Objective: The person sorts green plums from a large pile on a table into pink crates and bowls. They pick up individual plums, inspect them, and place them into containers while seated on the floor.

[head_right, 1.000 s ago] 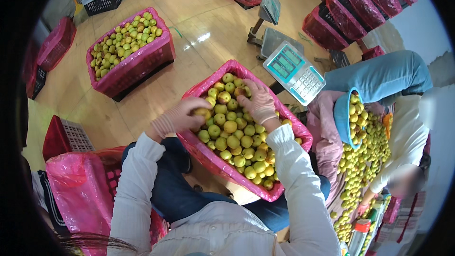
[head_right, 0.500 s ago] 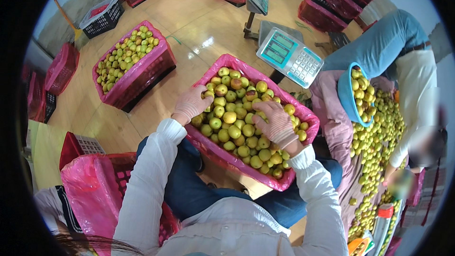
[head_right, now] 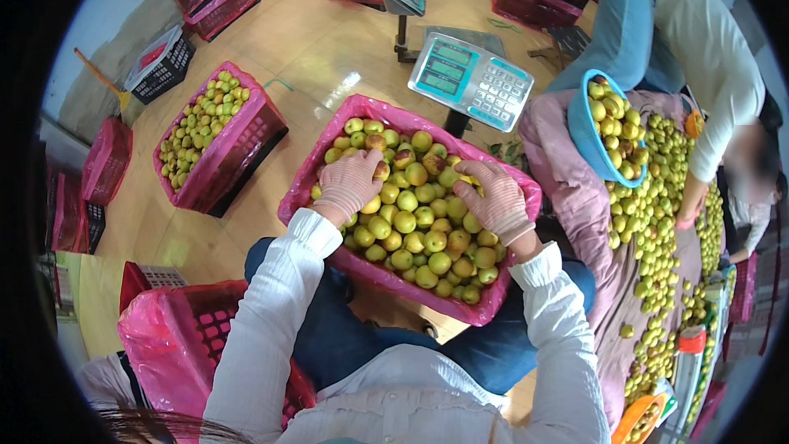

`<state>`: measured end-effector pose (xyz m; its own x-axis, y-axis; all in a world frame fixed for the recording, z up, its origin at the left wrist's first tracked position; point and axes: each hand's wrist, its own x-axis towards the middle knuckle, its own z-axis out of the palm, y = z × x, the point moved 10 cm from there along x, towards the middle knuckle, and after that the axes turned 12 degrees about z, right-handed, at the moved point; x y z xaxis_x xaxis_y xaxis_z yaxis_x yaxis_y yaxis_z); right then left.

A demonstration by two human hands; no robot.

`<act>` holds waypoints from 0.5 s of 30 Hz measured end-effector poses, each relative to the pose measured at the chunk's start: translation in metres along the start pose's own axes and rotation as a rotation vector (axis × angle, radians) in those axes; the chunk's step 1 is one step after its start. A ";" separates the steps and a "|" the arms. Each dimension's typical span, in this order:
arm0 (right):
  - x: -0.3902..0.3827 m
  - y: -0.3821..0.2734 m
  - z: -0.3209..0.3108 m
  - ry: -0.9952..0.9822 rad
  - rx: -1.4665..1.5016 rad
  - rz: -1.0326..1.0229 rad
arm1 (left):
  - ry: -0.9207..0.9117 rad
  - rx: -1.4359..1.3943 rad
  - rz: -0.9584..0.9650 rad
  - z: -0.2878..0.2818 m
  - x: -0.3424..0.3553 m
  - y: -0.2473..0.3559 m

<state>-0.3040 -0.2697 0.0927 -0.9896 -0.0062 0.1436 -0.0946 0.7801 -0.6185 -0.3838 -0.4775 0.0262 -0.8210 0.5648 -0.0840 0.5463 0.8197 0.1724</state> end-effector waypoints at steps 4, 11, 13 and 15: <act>-0.001 0.025 0.005 -0.083 0.046 0.096 | -0.079 0.085 -0.027 0.013 0.017 0.007; -0.027 -0.009 0.047 -0.346 -0.019 -0.010 | -0.039 -0.145 -0.082 -0.017 0.000 -0.004; -0.048 -0.021 0.059 -0.351 -0.251 -0.077 | 0.186 -0.174 -0.046 -0.039 -0.014 -0.019; -0.062 -0.031 0.070 -0.291 -0.428 -0.168 | 0.218 -0.163 -0.084 -0.055 -0.036 -0.031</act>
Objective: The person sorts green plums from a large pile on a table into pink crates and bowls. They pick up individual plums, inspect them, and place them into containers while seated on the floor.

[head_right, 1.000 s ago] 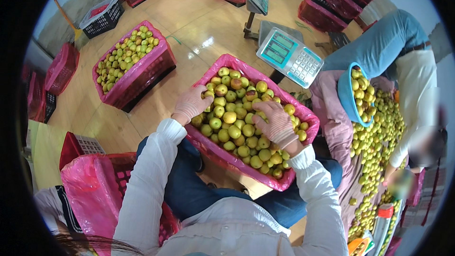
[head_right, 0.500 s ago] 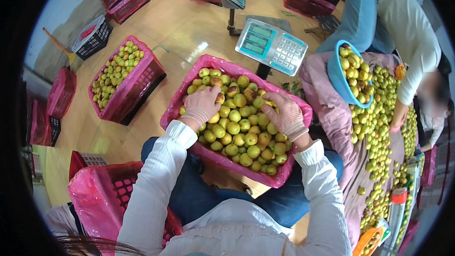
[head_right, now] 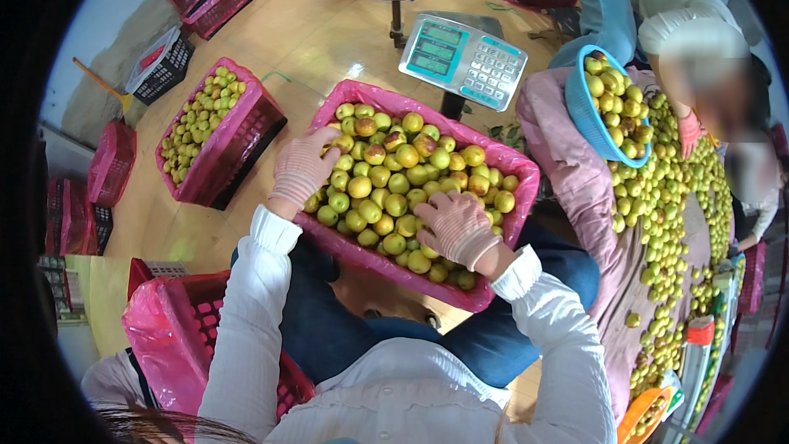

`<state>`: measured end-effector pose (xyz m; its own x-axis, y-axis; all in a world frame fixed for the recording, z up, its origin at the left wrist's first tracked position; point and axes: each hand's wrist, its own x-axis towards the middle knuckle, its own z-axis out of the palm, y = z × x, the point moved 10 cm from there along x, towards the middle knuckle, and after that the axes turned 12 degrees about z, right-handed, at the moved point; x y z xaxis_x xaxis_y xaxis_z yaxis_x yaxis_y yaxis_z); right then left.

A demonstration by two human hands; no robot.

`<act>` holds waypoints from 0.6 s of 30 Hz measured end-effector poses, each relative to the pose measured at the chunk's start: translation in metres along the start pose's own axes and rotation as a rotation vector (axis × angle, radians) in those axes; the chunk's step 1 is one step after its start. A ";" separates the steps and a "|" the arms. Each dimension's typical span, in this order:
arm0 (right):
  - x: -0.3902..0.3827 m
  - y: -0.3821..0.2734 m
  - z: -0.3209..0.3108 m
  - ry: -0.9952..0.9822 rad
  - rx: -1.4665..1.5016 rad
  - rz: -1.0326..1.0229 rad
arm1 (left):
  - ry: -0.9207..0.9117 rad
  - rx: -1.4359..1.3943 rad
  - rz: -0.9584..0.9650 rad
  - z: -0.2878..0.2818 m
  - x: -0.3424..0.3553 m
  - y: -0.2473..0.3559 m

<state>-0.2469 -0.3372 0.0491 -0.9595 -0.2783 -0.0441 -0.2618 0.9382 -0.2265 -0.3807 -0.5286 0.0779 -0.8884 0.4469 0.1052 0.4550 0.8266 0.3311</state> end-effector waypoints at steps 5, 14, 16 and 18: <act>-0.009 -0.008 0.011 -0.055 0.124 -0.126 | -0.053 -0.194 0.283 0.013 -0.040 0.028; -0.010 0.009 -0.016 -0.136 0.874 0.057 | -0.516 -1.252 0.027 0.094 -0.076 0.099; -0.011 0.005 -0.027 -0.138 0.954 0.042 | -0.592 -1.485 -0.047 0.093 -0.082 0.119; -0.012 0.000 -0.033 -0.089 0.971 0.010 | -0.547 -1.561 -0.073 0.089 -0.077 0.125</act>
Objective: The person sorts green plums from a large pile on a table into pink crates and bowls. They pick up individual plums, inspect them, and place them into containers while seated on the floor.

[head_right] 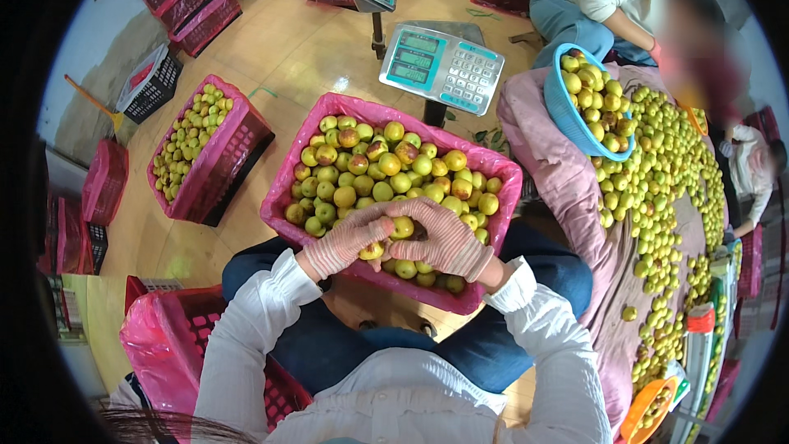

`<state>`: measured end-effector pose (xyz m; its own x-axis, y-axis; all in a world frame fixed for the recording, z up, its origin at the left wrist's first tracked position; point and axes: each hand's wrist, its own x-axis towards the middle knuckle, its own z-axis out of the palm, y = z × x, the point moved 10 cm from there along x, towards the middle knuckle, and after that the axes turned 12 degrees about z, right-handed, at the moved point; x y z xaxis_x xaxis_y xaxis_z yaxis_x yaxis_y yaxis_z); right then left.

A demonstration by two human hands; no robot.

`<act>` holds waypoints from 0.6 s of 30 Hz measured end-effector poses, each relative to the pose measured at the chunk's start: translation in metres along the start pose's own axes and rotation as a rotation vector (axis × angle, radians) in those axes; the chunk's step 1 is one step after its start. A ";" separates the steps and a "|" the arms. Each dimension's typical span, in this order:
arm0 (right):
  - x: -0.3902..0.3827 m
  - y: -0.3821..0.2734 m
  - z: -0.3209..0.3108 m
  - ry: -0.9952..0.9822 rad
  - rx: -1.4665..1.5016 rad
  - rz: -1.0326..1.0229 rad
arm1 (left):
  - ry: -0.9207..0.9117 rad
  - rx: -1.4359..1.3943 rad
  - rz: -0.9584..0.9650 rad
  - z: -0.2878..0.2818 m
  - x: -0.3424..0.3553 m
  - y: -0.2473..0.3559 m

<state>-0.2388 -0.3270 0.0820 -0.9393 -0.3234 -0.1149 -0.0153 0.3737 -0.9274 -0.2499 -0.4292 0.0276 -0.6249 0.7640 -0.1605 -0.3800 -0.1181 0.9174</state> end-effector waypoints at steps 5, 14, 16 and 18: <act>0.002 0.012 0.008 -0.054 0.201 0.091 | 0.012 -0.070 0.066 0.000 0.000 0.007; -0.026 0.061 -0.041 0.073 0.319 0.287 | 0.296 -0.199 0.162 -0.042 -0.008 0.004; -0.046 0.083 -0.055 0.132 0.291 0.333 | 0.345 -0.189 0.174 -0.044 -0.014 0.003; -0.058 0.083 -0.052 0.125 0.011 0.422 | 0.373 -0.185 0.179 -0.046 -0.022 -0.002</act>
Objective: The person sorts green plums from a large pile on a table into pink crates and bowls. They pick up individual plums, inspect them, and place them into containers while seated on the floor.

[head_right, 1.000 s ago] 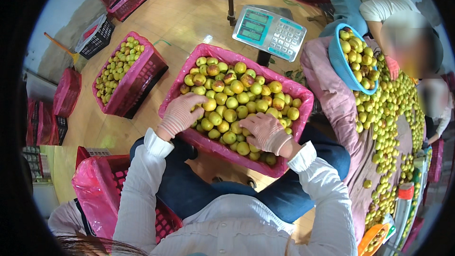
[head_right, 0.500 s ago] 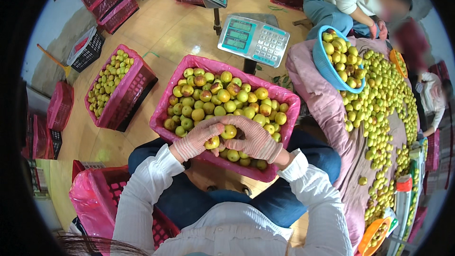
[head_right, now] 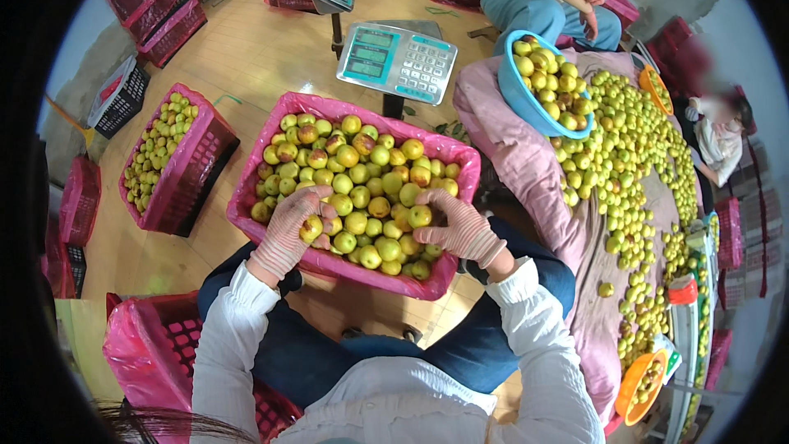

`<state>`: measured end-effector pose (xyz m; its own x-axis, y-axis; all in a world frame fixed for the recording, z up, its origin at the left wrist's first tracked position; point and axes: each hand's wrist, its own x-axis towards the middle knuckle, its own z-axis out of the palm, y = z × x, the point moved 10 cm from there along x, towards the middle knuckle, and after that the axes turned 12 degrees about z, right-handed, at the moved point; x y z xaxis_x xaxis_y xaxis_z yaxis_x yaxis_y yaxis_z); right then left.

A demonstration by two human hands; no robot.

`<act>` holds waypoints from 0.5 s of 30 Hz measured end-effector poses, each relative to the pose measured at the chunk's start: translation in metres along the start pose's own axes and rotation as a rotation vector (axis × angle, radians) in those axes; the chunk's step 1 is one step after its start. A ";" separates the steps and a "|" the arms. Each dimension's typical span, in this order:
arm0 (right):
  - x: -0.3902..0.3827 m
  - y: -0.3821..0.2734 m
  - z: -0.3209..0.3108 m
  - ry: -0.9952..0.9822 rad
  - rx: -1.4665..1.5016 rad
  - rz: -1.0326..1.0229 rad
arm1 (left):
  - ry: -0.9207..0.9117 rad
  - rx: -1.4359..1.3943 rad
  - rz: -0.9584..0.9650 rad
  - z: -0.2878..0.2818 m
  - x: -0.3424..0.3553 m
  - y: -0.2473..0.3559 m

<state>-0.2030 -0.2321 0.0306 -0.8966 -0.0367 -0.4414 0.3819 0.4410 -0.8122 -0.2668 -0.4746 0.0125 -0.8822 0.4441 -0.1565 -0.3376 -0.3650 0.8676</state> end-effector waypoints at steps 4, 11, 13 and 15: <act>-0.034 -0.006 0.025 0.116 -0.599 -0.176 | 0.019 0.048 0.013 0.006 -0.011 -0.006; -0.045 0.002 0.080 0.170 -0.975 -0.321 | -0.109 0.102 -0.004 0.012 -0.035 -0.042; -0.051 0.012 0.070 0.165 -0.886 -0.260 | -0.122 0.203 0.013 0.025 -0.038 -0.056; -0.051 0.011 0.065 0.083 -0.877 -0.143 | -0.160 0.119 -0.087 0.033 -0.061 -0.066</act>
<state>-0.1382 -0.2837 0.0197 -0.9487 -0.0939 -0.3019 -0.0135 0.9660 -0.2580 -0.1801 -0.4505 -0.0195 -0.7846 0.5977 -0.1647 -0.3612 -0.2247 0.9050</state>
